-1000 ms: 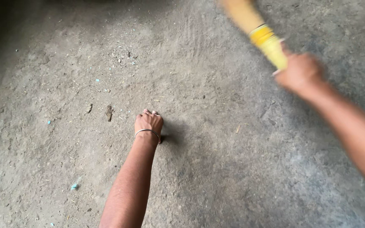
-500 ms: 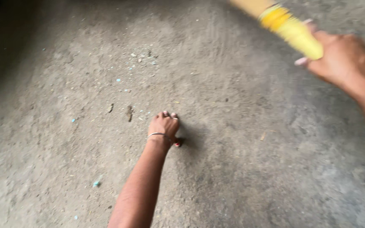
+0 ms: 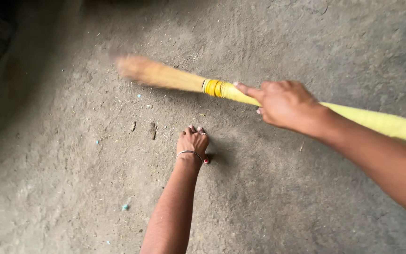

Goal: The person sweeps an earthen floor using a long-handled broom, gathering debris into small piles and picking up larger pieces of trash by hand.

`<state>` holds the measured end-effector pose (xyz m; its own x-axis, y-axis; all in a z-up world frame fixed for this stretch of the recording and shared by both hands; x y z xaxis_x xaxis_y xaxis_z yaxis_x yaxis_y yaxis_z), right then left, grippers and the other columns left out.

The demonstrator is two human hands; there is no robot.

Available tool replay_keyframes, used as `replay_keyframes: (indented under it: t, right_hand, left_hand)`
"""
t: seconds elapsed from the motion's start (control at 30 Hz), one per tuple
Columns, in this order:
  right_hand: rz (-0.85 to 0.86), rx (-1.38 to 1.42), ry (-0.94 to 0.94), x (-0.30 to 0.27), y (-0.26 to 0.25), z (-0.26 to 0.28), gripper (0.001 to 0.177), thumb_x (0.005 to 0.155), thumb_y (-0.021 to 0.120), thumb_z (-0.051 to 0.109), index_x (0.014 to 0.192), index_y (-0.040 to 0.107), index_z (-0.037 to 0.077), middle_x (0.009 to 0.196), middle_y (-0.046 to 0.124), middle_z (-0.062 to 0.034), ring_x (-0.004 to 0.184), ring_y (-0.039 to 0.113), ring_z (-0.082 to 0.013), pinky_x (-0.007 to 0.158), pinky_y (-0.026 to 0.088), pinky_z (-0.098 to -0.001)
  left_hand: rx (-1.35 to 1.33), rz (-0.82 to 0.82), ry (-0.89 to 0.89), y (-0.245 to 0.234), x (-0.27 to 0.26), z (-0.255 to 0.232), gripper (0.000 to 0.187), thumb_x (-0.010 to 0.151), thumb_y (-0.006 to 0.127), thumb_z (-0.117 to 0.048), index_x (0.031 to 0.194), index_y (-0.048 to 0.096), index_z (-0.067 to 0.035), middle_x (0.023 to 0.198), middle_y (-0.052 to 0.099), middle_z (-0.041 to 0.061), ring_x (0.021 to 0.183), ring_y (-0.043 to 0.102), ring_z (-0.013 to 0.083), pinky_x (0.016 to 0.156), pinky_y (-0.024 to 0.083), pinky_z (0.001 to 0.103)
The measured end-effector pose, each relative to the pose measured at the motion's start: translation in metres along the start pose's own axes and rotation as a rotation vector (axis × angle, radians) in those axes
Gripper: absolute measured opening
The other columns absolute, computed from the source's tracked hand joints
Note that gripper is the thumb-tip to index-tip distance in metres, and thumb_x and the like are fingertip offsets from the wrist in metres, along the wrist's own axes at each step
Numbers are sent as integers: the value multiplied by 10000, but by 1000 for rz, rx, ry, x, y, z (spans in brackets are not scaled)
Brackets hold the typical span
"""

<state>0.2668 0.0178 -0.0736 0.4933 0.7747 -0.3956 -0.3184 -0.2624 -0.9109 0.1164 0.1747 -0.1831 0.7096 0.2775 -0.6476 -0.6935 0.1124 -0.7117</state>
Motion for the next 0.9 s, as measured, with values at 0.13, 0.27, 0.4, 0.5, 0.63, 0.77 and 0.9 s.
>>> replay_keyframes:
  t: [0.13,0.27,0.4,0.5,0.63,0.77,0.9]
  right_hand:
    - [-39,226,171,-28,16,-66,764,931,643,145,1606,325,310,925,646,-13,544,574,-154,436,564,-314]
    - [-349,-135,299,-67,22,-156,852,913,738,277,1677,380,162,1004,701,-96,701,662,-180,567,564,-308]
    - [-314,-319,512,-88,51,-201,862,927,721,378,1704,394,195,965,698,-135,795,703,-233,720,585,-351]
    - [-52,-128,542,-99,91,-180,591,989,646,360,1511,490,133,1041,704,-149,798,727,-234,697,604,-376]
    - [45,-373,55,-102,114,-55,488,979,584,340,1378,487,77,1100,668,-86,829,674,-190,587,631,-322]
    - [69,63,50,-114,81,-4,828,927,656,295,1646,249,345,1030,655,-74,721,652,-209,657,594,-351]
    - [69,200,282,-133,61,-48,615,965,652,289,1532,416,313,1024,707,-30,755,708,-208,646,630,-367]
  left_hand:
    - [6,-19,-3,3,0,2,1063,657,964,-465,1400,446,91,1308,618,221,1280,531,312,1026,465,379]
    - [-5,-8,-3,6,0,1,1000,701,943,-429,1414,465,84,1316,641,198,1300,539,300,1036,475,370]
    - [21,10,-4,8,1,-2,1030,727,930,-423,1453,417,97,1332,626,209,1306,524,303,1013,482,370]
    - [20,-9,-19,8,0,0,1040,750,910,-432,1490,386,79,1374,600,205,1331,507,303,1036,468,385]
    - [-66,-123,-60,9,-14,12,1135,705,907,-488,1556,294,-55,1545,400,149,1386,431,283,1083,412,416]
    - [-266,-236,-179,23,-40,27,1033,725,877,-511,1551,349,-186,1587,364,20,1444,385,247,1119,400,429]
    - [-309,-316,-214,34,-55,34,879,819,805,-466,1526,378,-165,1567,362,48,1405,388,267,1057,432,456]
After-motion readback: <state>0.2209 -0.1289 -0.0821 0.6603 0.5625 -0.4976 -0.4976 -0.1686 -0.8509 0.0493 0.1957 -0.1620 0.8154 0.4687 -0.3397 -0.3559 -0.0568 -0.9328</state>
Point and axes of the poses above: each hand's wrist, its own x-axis towards the middle knuckle, its own y-axis out of the palm, z = x × y, the point moved 8 cm from there along x, towards the middle knuckle
